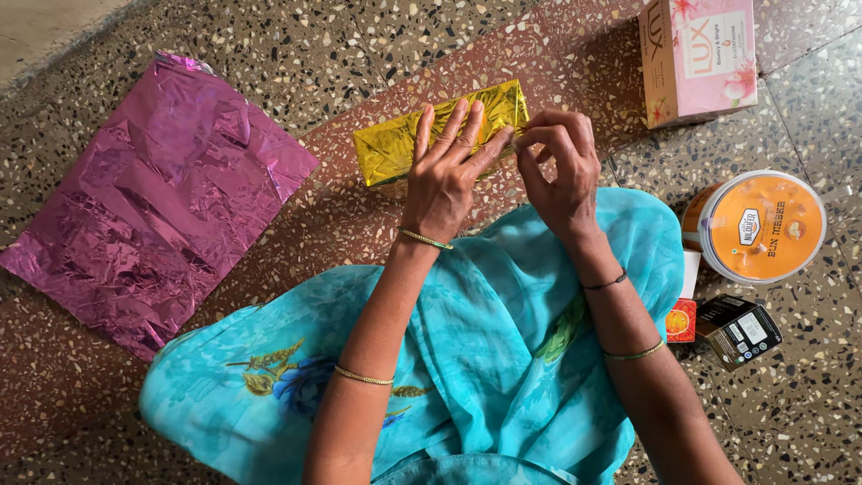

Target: The person wraps a small rectangular box with gold foil paper, folding edges and securing them with adhesive tape. They then place a larger cardboard box onto a sheet of purple foil paper and begin to fold the paper around it.

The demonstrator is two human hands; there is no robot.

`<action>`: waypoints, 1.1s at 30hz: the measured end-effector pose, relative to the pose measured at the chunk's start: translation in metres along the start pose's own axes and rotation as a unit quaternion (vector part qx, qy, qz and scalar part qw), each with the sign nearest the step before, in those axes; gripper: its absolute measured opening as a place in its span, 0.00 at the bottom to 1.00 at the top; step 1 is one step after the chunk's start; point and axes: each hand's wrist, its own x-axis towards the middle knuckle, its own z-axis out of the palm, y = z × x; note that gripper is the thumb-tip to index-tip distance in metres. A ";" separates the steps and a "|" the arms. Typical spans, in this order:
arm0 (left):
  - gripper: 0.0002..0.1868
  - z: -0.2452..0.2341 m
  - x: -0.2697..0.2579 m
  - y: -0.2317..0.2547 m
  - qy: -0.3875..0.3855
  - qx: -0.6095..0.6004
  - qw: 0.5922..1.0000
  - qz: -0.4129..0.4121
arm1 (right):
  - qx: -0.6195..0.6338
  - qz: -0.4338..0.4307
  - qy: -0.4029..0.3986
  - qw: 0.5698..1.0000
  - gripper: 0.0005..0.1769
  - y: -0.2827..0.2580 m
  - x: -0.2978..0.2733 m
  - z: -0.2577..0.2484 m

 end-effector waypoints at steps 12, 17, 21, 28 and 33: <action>0.31 0.002 -0.001 0.000 0.001 0.001 1.000 0.001 | -0.076 -0.043 -0.007 0.996 0.10 -0.004 -0.003 -0.007; 0.30 0.003 -0.001 -0.001 0.006 -0.001 1.000 0.003 | -0.070 -0.043 -0.003 0.997 0.10 -0.006 -0.003 -0.008; 0.30 0.004 -0.002 -0.002 0.006 0.007 1.000 0.003 | -0.096 -0.026 -0.006 0.995 0.10 -0.007 -0.002 -0.008; 0.32 0.004 -0.002 -0.001 0.007 0.008 1.000 0.001 | -0.095 -0.045 0.001 0.994 0.10 -0.008 -0.002 -0.009; 0.32 0.003 -0.001 -0.001 0.003 0.005 1.000 0.004 | -0.073 -0.030 -0.014 0.997 0.10 -0.008 -0.004 -0.011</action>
